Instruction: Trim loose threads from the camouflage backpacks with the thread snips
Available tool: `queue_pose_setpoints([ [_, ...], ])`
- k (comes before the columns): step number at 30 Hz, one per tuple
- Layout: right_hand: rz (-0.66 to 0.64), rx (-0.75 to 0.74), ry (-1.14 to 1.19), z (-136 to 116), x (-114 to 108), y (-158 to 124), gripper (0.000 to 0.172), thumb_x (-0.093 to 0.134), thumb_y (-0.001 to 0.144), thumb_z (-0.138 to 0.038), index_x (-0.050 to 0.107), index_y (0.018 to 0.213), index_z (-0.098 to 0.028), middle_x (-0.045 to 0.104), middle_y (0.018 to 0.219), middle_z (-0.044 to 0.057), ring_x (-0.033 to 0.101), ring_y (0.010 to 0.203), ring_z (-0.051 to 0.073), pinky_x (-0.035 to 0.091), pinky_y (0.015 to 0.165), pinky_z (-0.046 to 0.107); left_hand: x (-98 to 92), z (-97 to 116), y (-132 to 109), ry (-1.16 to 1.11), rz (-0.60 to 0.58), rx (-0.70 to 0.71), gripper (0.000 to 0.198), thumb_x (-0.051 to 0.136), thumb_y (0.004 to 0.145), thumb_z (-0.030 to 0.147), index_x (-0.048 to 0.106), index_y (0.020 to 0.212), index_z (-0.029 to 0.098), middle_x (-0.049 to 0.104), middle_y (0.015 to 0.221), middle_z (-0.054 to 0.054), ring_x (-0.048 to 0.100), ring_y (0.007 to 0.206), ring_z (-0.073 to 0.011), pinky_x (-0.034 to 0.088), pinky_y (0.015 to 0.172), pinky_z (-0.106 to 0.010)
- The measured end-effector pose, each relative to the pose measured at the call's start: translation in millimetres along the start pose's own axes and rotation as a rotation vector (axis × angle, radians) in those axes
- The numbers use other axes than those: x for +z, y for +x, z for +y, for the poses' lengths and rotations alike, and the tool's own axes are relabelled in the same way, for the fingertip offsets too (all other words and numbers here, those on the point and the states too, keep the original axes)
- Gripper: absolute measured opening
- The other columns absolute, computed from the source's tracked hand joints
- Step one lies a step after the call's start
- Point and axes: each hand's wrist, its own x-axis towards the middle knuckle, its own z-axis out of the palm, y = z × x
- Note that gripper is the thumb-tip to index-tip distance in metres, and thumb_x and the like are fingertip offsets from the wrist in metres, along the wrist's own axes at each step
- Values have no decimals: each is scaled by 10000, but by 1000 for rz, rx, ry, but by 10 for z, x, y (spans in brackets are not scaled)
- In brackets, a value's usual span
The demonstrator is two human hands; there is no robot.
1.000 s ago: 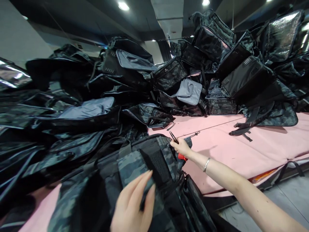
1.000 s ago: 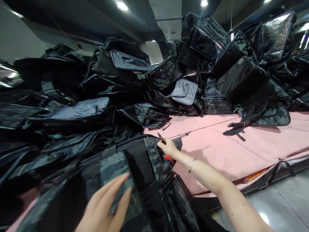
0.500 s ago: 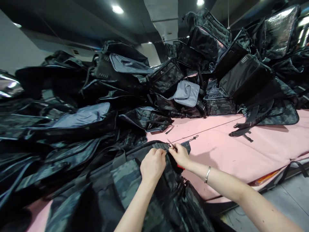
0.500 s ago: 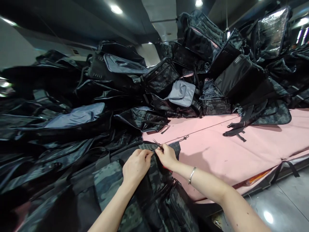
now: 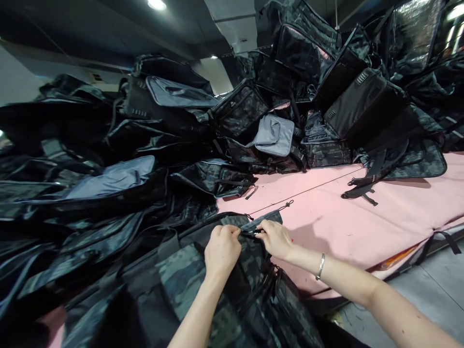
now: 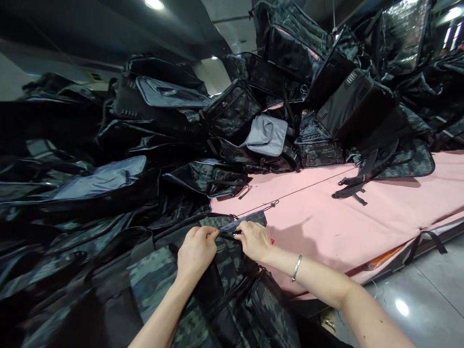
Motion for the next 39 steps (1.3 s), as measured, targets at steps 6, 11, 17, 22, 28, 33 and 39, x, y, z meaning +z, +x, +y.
queue_pose_setpoints([
  [6,-24,7,-39,-30,-3,41,47,541,872,-193,554,903,-226,668,939,17,610,885,165,413,795,261,20,-19,7,-103,39,-8,241,369,836,285,579,769,188,567,832,-75,571,787,-219,409,643,-298],
  [11,-19,97,-62,-36,-25,-8,43,514,888,-212,554,892,-227,669,899,3,616,838,156,409,698,236,-49,-55,-17,-256,71,-46,335,355,841,389,537,625,208,580,683,-34,582,717,-188,421,663,-273],
  [17,-39,170,-84,-47,-18,-10,46,523,878,-230,555,910,-232,672,879,0,617,814,162,390,665,243,-107,-40,-50,-357,113,-101,453,322,849,479,544,557,213,593,600,-6,563,603,-155,417,652,-265],
  [22,-53,182,-89,-89,-15,27,41,522,879,-235,552,907,-230,676,878,1,620,813,159,375,642,239,-58,-42,-11,-338,138,-95,346,406,801,446,635,739,195,651,758,-43,582,721,-187,420,693,-283],
  [28,-52,168,-89,-126,-10,38,40,523,877,-248,546,910,-241,674,901,-3,622,827,164,379,647,244,-32,-88,-3,-312,109,-71,344,394,815,414,651,825,185,657,824,-65,583,767,-199,425,723,-290],
  [33,-43,149,-88,-120,7,61,29,525,873,-235,542,895,-243,672,890,3,621,825,173,395,662,252,-32,-89,4,-306,100,-55,346,382,827,406,651,832,189,658,840,-69,585,806,-208,427,738,-294],
  [39,-17,131,-67,-104,33,29,36,539,862,-218,543,893,-235,666,894,17,613,856,179,416,724,261,-39,-82,3,-325,98,-47,331,388,825,389,651,818,188,651,808,-63,580,783,-201,425,739,-292],
])
